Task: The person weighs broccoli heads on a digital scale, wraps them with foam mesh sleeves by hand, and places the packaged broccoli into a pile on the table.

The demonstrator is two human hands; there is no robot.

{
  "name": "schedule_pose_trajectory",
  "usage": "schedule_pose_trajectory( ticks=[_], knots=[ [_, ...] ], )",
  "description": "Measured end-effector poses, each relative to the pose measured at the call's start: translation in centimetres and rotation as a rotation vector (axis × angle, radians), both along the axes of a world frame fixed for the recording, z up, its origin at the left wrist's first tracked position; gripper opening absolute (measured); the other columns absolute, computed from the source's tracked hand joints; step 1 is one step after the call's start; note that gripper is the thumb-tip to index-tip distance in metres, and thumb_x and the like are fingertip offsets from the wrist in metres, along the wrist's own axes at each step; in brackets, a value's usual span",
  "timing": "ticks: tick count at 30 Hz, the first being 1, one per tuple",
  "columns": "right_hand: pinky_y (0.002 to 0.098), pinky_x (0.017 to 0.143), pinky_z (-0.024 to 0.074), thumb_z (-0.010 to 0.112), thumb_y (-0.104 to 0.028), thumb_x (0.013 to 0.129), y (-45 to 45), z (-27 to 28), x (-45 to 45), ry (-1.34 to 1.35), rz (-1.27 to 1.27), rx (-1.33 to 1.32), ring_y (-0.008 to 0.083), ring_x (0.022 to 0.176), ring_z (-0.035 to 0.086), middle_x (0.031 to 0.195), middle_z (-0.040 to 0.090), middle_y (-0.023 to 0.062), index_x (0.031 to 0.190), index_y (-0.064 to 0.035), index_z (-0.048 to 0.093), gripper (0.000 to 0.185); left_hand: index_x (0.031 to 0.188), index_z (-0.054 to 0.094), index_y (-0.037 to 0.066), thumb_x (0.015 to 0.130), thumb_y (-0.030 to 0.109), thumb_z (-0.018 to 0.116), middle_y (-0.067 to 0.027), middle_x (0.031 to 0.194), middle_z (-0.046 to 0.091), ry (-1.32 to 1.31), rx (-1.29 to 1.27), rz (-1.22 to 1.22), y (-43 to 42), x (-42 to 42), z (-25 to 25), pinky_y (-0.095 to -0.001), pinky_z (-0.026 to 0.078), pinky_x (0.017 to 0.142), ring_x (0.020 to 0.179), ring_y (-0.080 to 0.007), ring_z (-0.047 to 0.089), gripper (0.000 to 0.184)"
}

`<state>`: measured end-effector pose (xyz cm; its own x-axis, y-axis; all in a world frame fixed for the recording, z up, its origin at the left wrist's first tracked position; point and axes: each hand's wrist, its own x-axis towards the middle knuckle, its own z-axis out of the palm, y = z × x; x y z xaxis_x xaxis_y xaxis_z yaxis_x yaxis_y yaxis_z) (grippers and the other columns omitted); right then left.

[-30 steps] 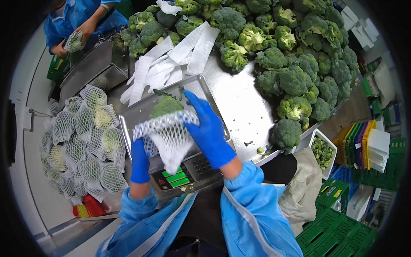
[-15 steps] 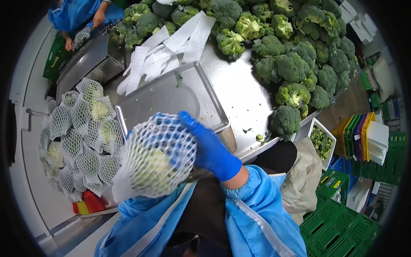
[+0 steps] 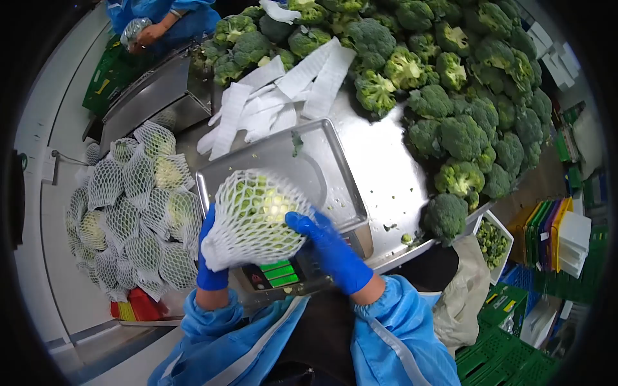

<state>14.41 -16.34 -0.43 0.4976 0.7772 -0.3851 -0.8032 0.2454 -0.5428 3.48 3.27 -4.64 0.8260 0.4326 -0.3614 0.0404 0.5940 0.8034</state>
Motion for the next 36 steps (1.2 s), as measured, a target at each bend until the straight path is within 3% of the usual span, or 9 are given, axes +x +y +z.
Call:
schedule_pose_trajectory(
  ticks=[8, 14, 16, 21, 23, 27, 30, 31, 36],
  knots=[
    [0.0301, 0.092, 0.0434, 0.076, -0.024, 0.073, 10.0, 3.9, 6.0, -1.161, 0.038, -0.289, 0.0189, 0.109, 0.054, 0.129, 0.046, 0.0163, 0.140, -0.0037, 0.026, 0.086, 0.141, 0.023, 0.007, 0.076, 0.013, 0.061, -0.0169, 0.136, 0.037, -0.259, -0.033, 0.187, 6.5, 4.5, 3.0, -0.0405, 0.037, 0.102, 0.124, -0.0317, 0.040, 0.075],
    [0.0280, 0.087, 0.0471, 0.059, -0.014, 0.086, 9.3, 2.1, 14.4, -0.627, 0.009, -0.072, 0.0189, 0.098, 0.059, 0.125, 0.050, 0.0136, 0.142, -0.0119, 0.026, 0.064, 0.135, 0.035, 0.007, 0.084, 0.022, 0.057, -0.0149, 0.138, 0.038, -0.365, 0.081, 0.521, 27.8, 10.5, 3.4, -0.0450, 0.027, 0.107, 0.124, -0.0329, 0.038, 0.058],
    [0.0267, 0.078, 0.0478, 0.060, -0.012, 0.086, 6.2, -0.6, 18.8, -0.600, -0.245, -0.144, 0.0146, 0.090, 0.060, 0.114, 0.056, 0.0101, 0.134, -0.0093, 0.041, 0.051, 0.132, 0.041, 0.008, 0.081, 0.008, 0.062, -0.0186, 0.129, 0.045, 0.027, 1.643, 0.454, 39.8, 9.4, 0.4, -0.0412, 0.036, 0.100, 0.114, -0.0306, 0.048, 0.055],
    [0.0329, 0.090, 0.0434, 0.070, -0.009, 0.077, -1.3, -7.1, 27.5, -1.375, -0.733, -0.938, 0.0221, 0.111, 0.052, 0.119, 0.055, 0.0097, 0.126, -0.0105, 0.050, 0.054, 0.124, 0.049, 0.011, 0.071, 0.020, 0.076, -0.0235, 0.121, 0.048, 0.103, 2.586, 0.621, 57.1, 13.1, 1.4, -0.0454, 0.045, 0.087, 0.105, -0.0386, 0.051, 0.060],
    [0.0406, 0.099, 0.0362, 0.074, -0.015, 0.071, -2.5, -7.8, 29.7, -1.697, -0.669, -1.070, 0.0299, 0.120, 0.044, 0.129, 0.045, 0.0152, 0.130, -0.0160, 0.046, 0.065, 0.132, 0.039, 0.011, 0.081, 0.018, 0.066, -0.0117, 0.127, 0.042, 0.007, 0.863, 0.607, 55.0, 14.9, 1.3, -0.0436, 0.048, 0.084, 0.109, -0.0319, 0.047, 0.058],
    [0.0475, 0.104, 0.0290, 0.082, -0.035, 0.057, -0.1, -9.0, 30.2, -1.875, -0.217, -1.497, 0.0435, 0.131, 0.023, 0.145, 0.016, 0.0222, 0.141, -0.0243, 0.027, 0.101, 0.127, 0.045, 0.003, 0.084, 0.023, 0.062, -0.0125, 0.122, 0.047, 0.156, 0.821, 0.610, 57.6, 14.4, -0.6, -0.0412, 0.048, 0.083, 0.105, -0.0297, 0.051, 0.050],
    [0.0480, 0.104, 0.0291, 0.083, -0.032, 0.055, 1.3, -10.3, 30.1, -1.799, -0.271, -1.564, 0.0442, 0.131, 0.021, 0.146, 0.015, 0.0219, 0.141, -0.0256, 0.025, 0.104, 0.113, 0.053, -0.009, 0.076, 0.032, 0.071, -0.0197, 0.103, 0.060, 0.697, 1.624, 1.003, 50.1, 15.1, 1.8, -0.0375, 0.045, 0.085, 0.095, -0.0308, 0.057, 0.058],
    [0.0485, 0.104, 0.0294, 0.082, -0.027, 0.054, 1.4, -10.9, 30.1, -1.778, -0.306, -1.548, 0.0439, 0.131, 0.021, 0.145, 0.019, 0.0201, 0.141, -0.0252, 0.027, 0.103, 0.114, 0.054, -0.007, 0.074, 0.030, 0.073, -0.0223, 0.109, 0.058, 0.373, 2.126, 1.013, 49.4, 15.4, 2.3, -0.0396, 0.044, 0.088, 0.098, -0.0329, 0.057, 0.057],
    [0.0454, 0.102, 0.0333, 0.075, -0.017, 0.058, 0.0, -10.8, 29.9, -1.859, -0.502, -1.320, 0.0407, 0.123, 0.031, 0.132, 0.036, 0.0175, 0.131, -0.0177, 0.041, 0.080, 0.116, 0.055, 0.002, 0.080, -0.001, 0.057, -0.0103, 0.114, 0.059, -0.292, 1.807, -0.057, 25.2, 24.8, 4.2, -0.0336, 0.039, 0.096, 0.106, -0.0216, 0.054, 0.036]
  ],
)
